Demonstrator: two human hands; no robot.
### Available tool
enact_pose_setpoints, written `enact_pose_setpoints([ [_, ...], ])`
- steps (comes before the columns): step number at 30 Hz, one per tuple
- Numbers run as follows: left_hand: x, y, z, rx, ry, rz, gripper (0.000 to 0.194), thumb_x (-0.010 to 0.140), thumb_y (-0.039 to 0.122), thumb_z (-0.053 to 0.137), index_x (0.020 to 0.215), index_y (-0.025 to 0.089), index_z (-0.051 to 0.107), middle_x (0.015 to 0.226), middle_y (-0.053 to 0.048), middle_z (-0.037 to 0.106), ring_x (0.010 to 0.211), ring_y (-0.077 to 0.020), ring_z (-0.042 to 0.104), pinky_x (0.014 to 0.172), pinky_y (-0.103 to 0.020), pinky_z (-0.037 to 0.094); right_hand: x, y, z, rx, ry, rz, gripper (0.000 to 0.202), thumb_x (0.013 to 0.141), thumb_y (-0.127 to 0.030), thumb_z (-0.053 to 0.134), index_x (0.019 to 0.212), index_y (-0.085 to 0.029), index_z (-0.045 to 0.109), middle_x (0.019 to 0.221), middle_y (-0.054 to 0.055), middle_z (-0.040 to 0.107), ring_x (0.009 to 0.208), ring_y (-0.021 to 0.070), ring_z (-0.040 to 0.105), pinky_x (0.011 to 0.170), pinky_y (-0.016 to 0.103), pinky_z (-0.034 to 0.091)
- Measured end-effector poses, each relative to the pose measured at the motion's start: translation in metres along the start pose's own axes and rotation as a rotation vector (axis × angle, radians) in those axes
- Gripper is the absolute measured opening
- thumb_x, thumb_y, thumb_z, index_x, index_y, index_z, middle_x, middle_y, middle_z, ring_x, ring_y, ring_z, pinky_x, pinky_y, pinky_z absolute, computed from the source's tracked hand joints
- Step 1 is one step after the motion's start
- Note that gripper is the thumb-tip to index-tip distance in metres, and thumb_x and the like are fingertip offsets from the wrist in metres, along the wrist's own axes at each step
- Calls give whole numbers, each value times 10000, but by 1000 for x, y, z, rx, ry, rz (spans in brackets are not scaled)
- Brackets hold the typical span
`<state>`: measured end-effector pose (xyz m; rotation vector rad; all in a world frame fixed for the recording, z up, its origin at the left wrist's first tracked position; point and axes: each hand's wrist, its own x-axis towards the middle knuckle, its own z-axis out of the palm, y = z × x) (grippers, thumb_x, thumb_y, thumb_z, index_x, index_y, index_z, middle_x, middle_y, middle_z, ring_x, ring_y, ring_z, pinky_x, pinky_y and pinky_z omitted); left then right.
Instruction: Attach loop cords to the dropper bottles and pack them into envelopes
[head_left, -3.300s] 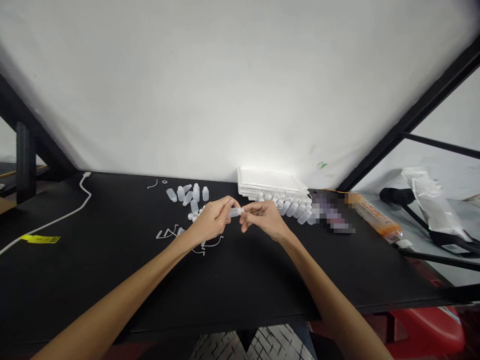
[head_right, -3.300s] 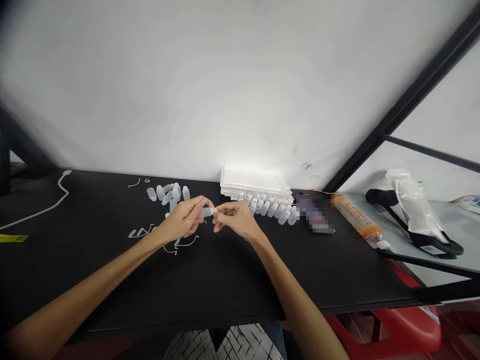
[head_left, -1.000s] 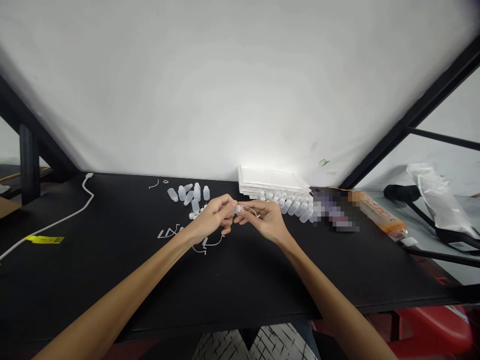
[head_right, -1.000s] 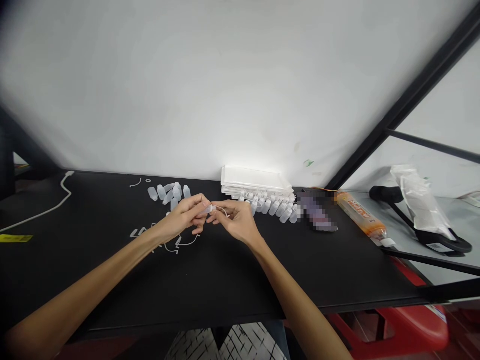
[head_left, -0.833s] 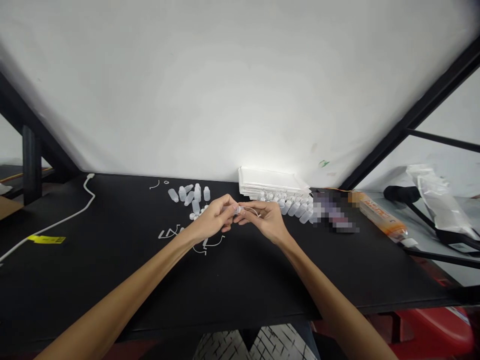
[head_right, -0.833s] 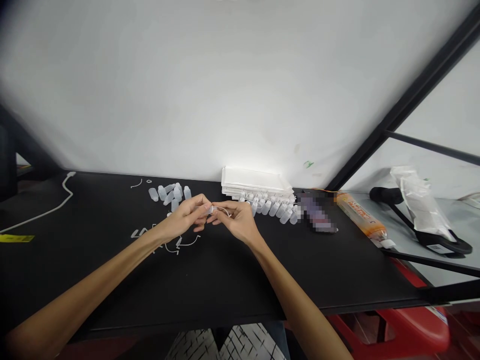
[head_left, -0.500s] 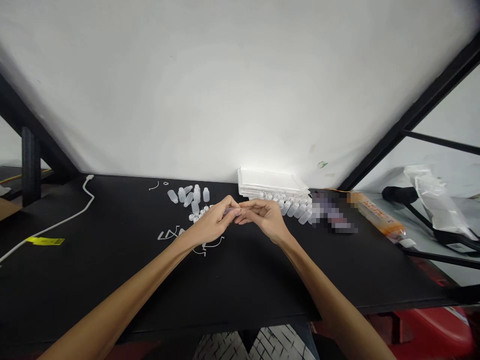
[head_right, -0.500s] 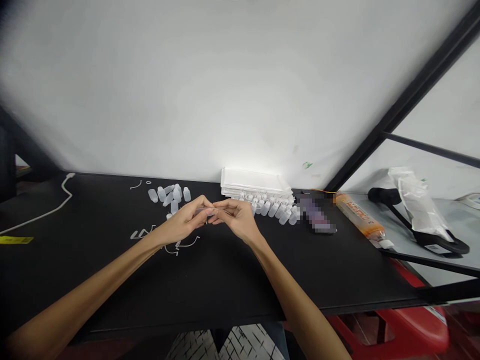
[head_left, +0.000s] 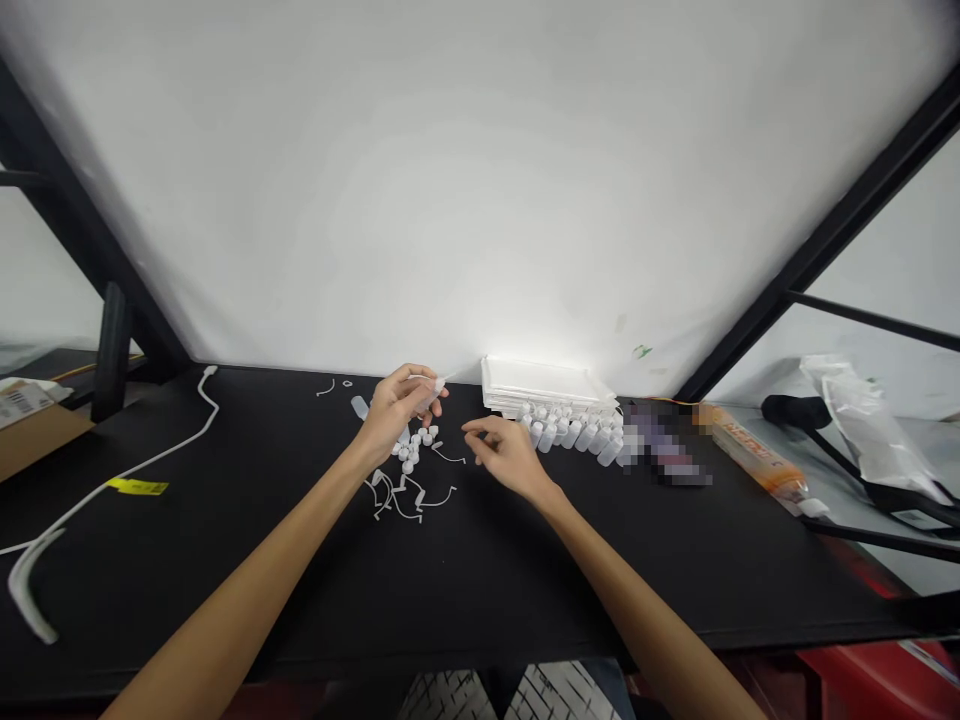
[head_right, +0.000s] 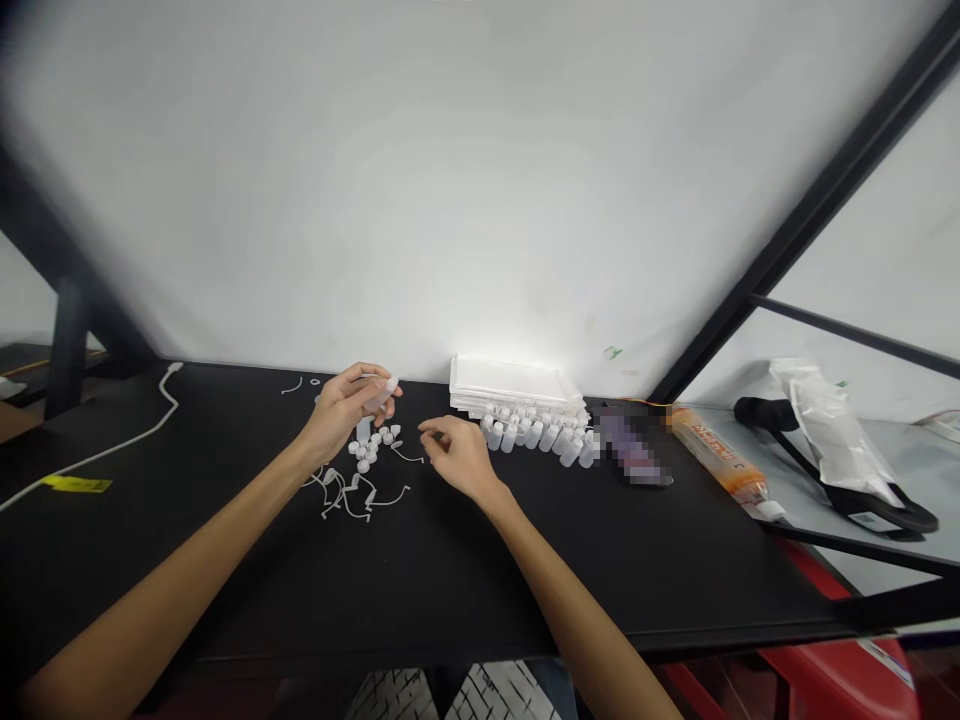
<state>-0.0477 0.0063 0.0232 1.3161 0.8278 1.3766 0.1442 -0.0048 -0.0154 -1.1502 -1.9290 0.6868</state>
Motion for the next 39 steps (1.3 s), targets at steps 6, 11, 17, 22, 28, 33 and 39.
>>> enact_pose_setpoints([
  [6,3,-2,-1,-35,28,-67,215,768,323,638,902,170,567,746,2,552,518,-68,436,401,-159,250,31,-10,24,-479,-102,0,266,883,-250,528,1094,-263,689,1000,28,702,843,171,643,695,261,437],
  [11,-1,-1,2,25,-99,-93,265,776,378,671,932,193,562,760,13,515,506,-49,371,401,-145,200,49,-8,40,-625,-203,43,194,864,-330,560,923,-232,717,928,51,717,889,227,659,673,273,410],
  [17,-5,2,6,5,-200,-186,241,815,387,632,881,209,482,685,33,503,444,-34,330,400,-146,134,52,-4,52,-624,-154,93,236,826,-390,592,899,-178,666,912,98,710,874,254,664,631,274,385],
  [22,-5,1,8,-17,-188,-247,265,863,434,546,835,221,391,604,45,505,373,-26,285,383,-140,137,51,2,47,-430,-108,158,198,767,-379,639,762,-181,639,785,52,700,774,216,658,610,262,388],
  [28,-5,-5,8,-4,-176,-260,209,884,395,479,826,226,370,558,45,499,344,-31,275,366,-135,115,46,10,23,266,59,80,134,714,-252,616,809,-158,624,746,31,669,683,164,651,651,281,506],
  [33,-6,-7,12,72,-182,-267,202,909,397,445,831,229,365,530,59,480,338,-36,256,358,-139,139,24,-6,-4,584,83,122,174,718,-308,647,831,-180,613,670,-28,552,564,120,576,534,271,530],
  [39,-13,-8,20,180,-205,-284,277,910,480,460,836,227,373,535,56,488,353,-45,302,357,-139,180,6,-15,-16,536,-85,77,212,825,-286,501,901,-171,661,580,-47,501,472,103,558,516,265,509],
])
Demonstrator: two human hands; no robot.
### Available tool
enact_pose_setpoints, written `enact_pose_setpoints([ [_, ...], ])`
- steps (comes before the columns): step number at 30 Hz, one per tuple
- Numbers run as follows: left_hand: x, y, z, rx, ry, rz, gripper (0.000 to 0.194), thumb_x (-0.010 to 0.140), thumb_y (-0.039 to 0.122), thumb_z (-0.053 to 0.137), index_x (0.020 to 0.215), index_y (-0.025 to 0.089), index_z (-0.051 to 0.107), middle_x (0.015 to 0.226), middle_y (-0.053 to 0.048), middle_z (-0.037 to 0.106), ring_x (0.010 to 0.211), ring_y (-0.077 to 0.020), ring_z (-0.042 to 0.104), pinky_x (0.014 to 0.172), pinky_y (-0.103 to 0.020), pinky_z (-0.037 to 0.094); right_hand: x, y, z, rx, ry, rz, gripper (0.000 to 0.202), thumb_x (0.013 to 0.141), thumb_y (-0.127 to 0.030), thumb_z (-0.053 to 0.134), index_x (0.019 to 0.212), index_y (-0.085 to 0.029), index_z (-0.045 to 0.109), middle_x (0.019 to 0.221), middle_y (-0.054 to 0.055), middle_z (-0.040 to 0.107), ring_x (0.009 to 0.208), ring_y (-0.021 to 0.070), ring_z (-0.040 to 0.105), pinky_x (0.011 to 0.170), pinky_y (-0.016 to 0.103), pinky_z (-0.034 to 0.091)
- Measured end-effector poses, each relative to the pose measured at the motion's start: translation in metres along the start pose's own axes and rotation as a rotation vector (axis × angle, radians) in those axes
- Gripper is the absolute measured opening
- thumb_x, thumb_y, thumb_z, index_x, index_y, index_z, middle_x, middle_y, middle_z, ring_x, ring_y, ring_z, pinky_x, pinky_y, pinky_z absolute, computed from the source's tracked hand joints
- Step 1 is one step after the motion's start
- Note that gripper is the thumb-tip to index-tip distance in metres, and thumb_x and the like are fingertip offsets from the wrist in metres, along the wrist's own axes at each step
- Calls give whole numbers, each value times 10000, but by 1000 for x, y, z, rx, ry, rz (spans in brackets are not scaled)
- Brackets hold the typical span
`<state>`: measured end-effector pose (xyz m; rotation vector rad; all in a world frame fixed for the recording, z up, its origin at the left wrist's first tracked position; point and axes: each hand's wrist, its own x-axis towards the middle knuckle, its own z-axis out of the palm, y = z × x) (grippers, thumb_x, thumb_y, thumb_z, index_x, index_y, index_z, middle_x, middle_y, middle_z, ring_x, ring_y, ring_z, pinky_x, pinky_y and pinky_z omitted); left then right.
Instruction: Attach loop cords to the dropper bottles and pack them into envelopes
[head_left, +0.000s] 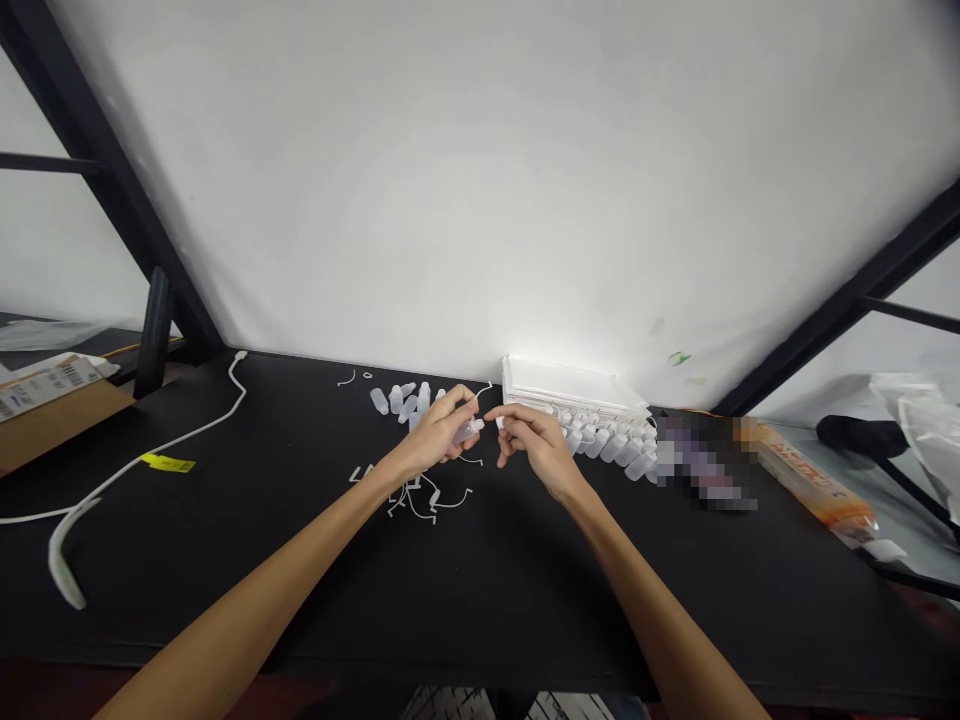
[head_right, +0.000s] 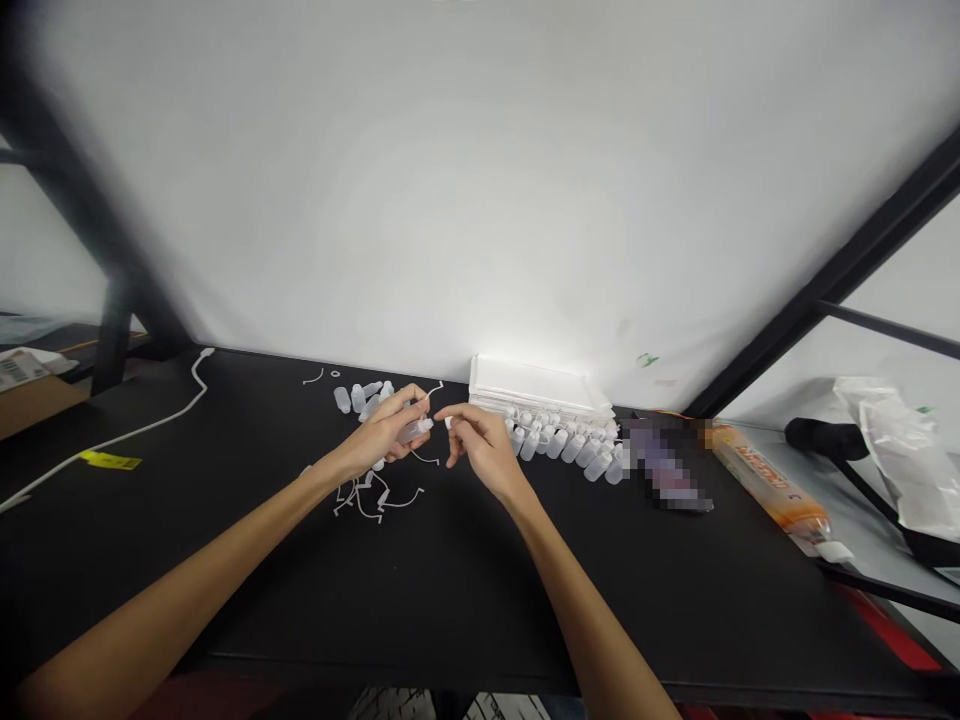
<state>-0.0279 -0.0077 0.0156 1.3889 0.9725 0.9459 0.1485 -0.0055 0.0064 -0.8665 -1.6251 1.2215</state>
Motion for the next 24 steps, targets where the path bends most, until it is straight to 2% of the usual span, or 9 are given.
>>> enact_pose_setpoints([
  [4,-2,-1,5,32,-25,-7,276,911,477,461,835,223,383,547,56,486,374,-47,319,364,-135,201,1,4,3,11,-34,-35,207,804,-266,572,992,-189,612,694,-43,547,489,87,555,501,260,526],
  [7,-2,-1,6,50,-36,-7,270,915,471,457,838,221,390,564,60,475,394,-48,324,371,-130,219,2,4,5,38,-38,-41,170,811,-299,619,929,-180,594,688,-32,570,506,98,571,489,259,528],
  [10,-2,-2,7,70,-35,2,277,922,474,448,838,218,383,585,59,465,411,-49,329,374,-131,226,1,2,4,34,-47,-43,180,808,-328,656,884,-169,621,647,-17,578,543,115,584,488,256,527],
  [15,-1,-3,6,101,-13,10,265,938,455,434,837,218,371,579,65,446,404,-47,318,371,-141,224,0,-1,0,-3,-69,-37,244,783,-354,701,934,-165,670,704,22,636,610,143,623,507,275,543],
  [20,4,-11,2,151,0,129,231,950,407,439,843,206,394,646,56,468,416,-37,350,393,-156,278,0,0,0,-43,-40,-8,330,743,-440,731,886,-147,680,652,18,636,560,137,611,523,281,535],
  [24,5,-17,2,188,-16,216,230,958,399,436,847,199,406,688,46,472,455,-41,378,414,-163,284,-1,6,4,-258,-11,-16,365,838,-511,609,758,-157,634,549,-12,578,474,109,544,488,242,455],
])
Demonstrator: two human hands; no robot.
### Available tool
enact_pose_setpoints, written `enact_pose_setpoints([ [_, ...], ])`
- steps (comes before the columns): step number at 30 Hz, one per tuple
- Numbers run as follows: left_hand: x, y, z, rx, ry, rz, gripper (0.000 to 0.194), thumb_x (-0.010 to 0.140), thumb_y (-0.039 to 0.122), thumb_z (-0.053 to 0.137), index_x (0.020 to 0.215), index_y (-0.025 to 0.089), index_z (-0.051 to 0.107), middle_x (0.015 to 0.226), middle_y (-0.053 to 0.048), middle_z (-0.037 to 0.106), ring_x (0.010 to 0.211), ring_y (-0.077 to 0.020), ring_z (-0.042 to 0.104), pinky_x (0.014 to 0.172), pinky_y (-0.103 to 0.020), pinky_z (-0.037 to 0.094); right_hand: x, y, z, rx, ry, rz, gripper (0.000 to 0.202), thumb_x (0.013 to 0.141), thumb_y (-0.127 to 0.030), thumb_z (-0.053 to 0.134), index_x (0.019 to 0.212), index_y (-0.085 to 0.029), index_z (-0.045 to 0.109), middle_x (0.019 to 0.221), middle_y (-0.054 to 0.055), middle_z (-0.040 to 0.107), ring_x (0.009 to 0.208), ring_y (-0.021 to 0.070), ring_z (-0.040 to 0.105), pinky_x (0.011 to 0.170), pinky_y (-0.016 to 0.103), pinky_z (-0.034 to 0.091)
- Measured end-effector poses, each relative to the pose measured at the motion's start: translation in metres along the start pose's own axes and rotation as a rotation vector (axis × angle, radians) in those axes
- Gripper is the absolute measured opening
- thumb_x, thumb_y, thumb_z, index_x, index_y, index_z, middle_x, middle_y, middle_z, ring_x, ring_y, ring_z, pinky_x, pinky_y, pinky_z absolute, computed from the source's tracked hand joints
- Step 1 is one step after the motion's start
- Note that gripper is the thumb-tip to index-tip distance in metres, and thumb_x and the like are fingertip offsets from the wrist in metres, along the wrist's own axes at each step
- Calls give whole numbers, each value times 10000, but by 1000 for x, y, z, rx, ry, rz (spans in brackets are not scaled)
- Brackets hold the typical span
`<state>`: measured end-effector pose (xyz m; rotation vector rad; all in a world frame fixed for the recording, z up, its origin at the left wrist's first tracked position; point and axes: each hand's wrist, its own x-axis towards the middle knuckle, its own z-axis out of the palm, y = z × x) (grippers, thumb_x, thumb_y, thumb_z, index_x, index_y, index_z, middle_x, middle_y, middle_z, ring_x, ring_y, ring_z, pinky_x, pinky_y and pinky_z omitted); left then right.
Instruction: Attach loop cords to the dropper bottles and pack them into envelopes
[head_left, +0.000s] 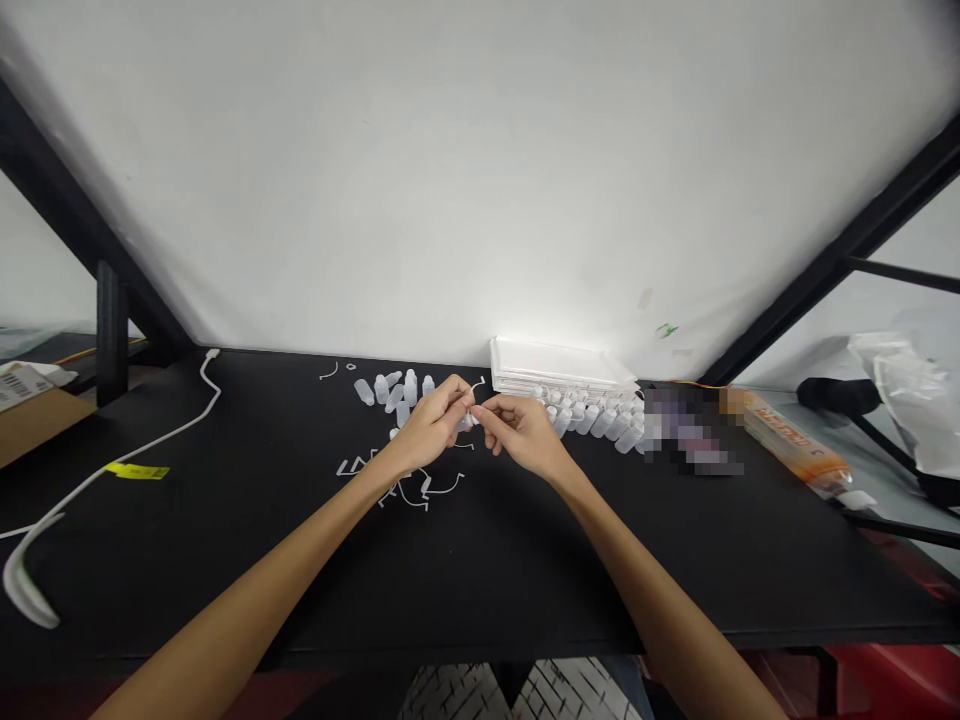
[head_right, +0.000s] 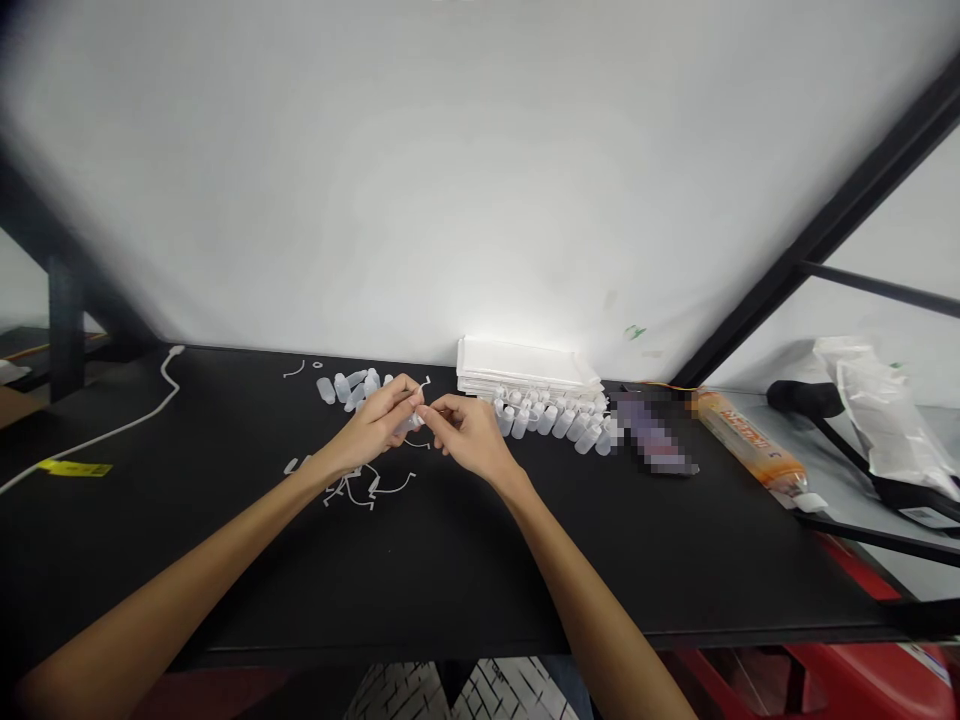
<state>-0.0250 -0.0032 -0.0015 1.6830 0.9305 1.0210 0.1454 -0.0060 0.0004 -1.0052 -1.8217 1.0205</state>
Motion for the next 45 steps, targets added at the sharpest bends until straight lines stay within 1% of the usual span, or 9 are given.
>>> enact_pose_setpoints([
  [5,-2,-2,3,37,-6,34,244,964,408,421,848,194,422,676,49,440,468,-49,380,426,-175,291,-3,-2,6,-251,103,-43,517,927,-526,455,546,-176,472,450,-30,470,443,90,460,486,228,374],
  [10,-2,-1,3,40,24,13,220,964,390,415,858,198,418,680,45,467,460,-52,378,423,-177,287,-4,-4,8,-83,80,-90,301,919,-477,506,850,-191,567,530,-51,521,463,97,516,488,219,416],
  [15,-1,2,1,44,63,9,216,962,366,417,829,195,418,663,52,432,462,-53,384,421,-177,287,-3,-2,6,144,-51,-36,305,843,-444,620,989,-178,591,659,-1,613,563,147,624,472,239,481],
  [18,-1,3,2,48,47,14,206,958,364,424,836,198,418,670,51,442,458,-54,374,418,-180,281,-3,0,4,89,-64,-22,301,864,-469,587,865,-168,599,594,-9,596,516,135,602,471,234,462],
  [23,-3,3,4,64,13,9,219,957,384,424,837,201,416,652,53,450,452,-58,387,424,-182,298,-4,-2,0,-247,16,-34,533,953,-507,408,556,-168,512,453,-20,507,459,93,524,557,237,438],
  [29,-1,2,2,56,32,5,210,954,374,421,836,200,421,645,44,489,443,-62,394,425,-187,302,-2,-10,-10,66,-46,-9,329,812,-477,653,903,-163,618,724,10,613,546,120,599,466,228,454],
  [35,-4,5,4,133,87,17,185,943,344,417,831,198,437,614,46,484,442,-79,399,437,-206,318,-4,-9,-6,26,-88,-22,322,864,-487,577,875,-166,598,648,-1,597,524,117,573,478,233,461],
  [41,-9,13,8,339,130,77,173,952,294,387,823,195,447,586,55,456,476,-94,417,498,-225,328,-5,-7,4,-300,8,-131,486,983,-456,345,593,-187,453,513,-16,516,507,104,498,579,245,406],
  [45,-7,14,7,251,132,52,197,950,323,390,810,194,441,589,55,453,457,-87,377,478,-221,313,-4,-11,1,-196,-5,-108,410,957,-483,410,708,-183,538,556,-20,540,521,111,522,558,239,420],
])
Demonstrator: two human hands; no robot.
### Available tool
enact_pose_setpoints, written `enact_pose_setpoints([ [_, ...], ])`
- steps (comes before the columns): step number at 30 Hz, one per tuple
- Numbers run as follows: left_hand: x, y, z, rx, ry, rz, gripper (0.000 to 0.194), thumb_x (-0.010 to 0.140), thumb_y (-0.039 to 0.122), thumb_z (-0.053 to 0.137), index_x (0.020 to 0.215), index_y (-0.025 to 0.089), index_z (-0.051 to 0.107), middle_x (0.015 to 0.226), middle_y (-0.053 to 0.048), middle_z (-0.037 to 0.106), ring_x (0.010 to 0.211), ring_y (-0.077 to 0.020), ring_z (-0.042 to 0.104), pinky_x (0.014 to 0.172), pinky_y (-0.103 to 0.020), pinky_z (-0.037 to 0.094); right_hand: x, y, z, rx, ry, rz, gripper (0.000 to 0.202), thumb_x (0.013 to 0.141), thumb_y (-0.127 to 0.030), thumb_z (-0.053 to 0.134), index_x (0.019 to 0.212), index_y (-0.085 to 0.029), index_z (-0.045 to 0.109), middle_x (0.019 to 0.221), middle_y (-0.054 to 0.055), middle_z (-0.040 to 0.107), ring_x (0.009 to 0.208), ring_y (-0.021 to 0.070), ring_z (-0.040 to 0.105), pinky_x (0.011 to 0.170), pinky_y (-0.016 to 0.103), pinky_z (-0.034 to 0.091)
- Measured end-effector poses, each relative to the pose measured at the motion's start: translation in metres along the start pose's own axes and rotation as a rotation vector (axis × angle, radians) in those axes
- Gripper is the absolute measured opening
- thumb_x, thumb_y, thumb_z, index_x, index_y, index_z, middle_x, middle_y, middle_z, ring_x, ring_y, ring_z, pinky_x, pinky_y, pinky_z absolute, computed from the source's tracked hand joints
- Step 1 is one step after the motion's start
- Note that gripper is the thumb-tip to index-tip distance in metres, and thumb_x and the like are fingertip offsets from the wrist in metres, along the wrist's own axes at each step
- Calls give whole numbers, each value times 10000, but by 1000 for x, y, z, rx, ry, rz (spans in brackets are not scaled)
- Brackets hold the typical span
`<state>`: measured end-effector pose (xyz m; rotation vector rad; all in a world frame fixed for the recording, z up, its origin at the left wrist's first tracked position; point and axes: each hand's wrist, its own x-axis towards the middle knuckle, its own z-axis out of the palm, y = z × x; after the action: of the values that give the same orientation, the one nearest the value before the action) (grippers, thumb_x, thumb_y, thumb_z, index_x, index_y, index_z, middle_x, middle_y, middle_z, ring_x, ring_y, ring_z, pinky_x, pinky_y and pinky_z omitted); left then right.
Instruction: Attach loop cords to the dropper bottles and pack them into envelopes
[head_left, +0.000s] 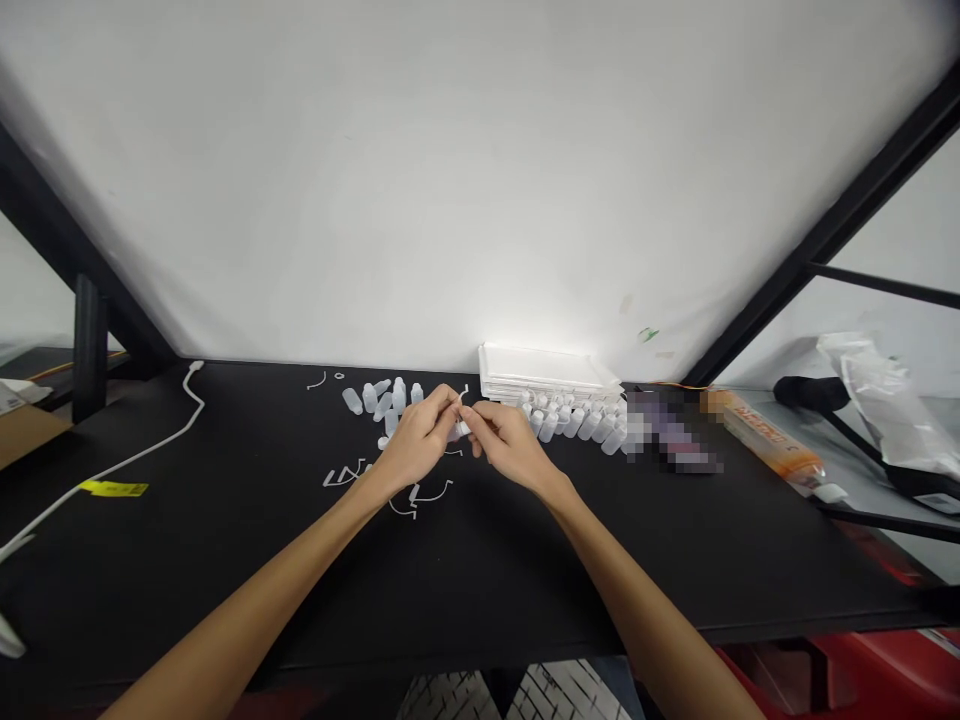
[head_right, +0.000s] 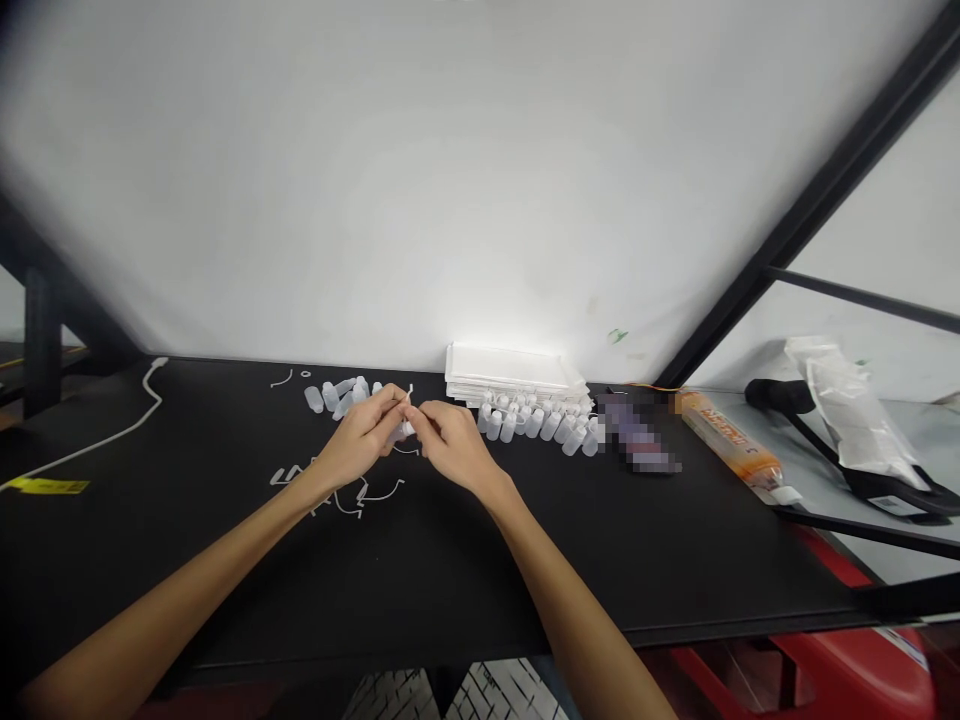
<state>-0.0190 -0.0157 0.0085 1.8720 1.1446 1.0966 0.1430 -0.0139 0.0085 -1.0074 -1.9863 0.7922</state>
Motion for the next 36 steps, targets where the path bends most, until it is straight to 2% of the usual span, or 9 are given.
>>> enact_pose_setpoints([
  [4,3,-1,-2,-41,26,-15,177,942,314,398,818,196,442,604,51,479,455,-87,391,485,-221,329,-1,-3,-6,200,-86,63,304,890,-482,540,920,-182,576,629,-20,576,498,110,540,489,229,440],
  [8,-1,-1,0,98,39,42,146,940,266,385,828,197,446,610,44,506,480,-101,424,517,-234,336,-2,-3,-3,84,-71,17,319,922,-462,488,790,-181,561,597,-25,535,521,103,496,505,225,390],
  [12,-4,0,2,211,64,116,130,937,235,376,833,199,446,595,42,496,518,-120,460,543,-245,338,-2,-1,2,-50,-40,2,475,955,-478,409,583,-185,433,522,-33,461,508,96,417,525,240,328],
  [16,-2,1,0,114,35,73,146,935,261,388,820,197,451,591,41,490,499,-116,458,520,-239,340,-1,1,-1,-39,-25,14,467,941,-505,431,607,-182,477,556,-29,470,538,103,441,541,240,339],
  [21,1,-1,-1,15,4,23,149,930,283,415,824,192,464,611,37,516,476,-95,425,499,-225,332,-2,0,-4,108,-54,7,283,908,-450,514,823,-186,572,651,-27,539,524,96,489,527,227,371],
  [24,0,-1,0,83,11,41,132,927,270,410,834,196,466,607,38,520,502,-109,460,516,-231,343,-3,1,1,72,-58,-9,289,928,-411,475,759,-186,539,576,-37,495,495,96,450,511,227,352],
  [29,0,0,-2,128,-14,49,135,928,270,386,829,202,446,602,40,512,513,-122,472,529,-240,342,-1,4,5,-56,44,-61,388,936,-436,454,651,-182,522,566,-24,465,536,104,422,526,234,338],
  [32,2,0,-6,189,-54,48,133,927,268,386,840,201,461,609,35,527,528,-131,471,550,-254,337,1,5,-4,8,124,-40,351,924,-463,475,768,-180,611,627,-8,512,530,103,454,515,238,362],
  [36,3,-2,-6,289,-135,60,155,941,258,360,842,206,468,607,41,490,528,-132,427,551,-264,302,1,6,-18,197,242,21,326,905,-454,509,1099,-214,614,763,1,561,479,83,482,471,239,388],
])
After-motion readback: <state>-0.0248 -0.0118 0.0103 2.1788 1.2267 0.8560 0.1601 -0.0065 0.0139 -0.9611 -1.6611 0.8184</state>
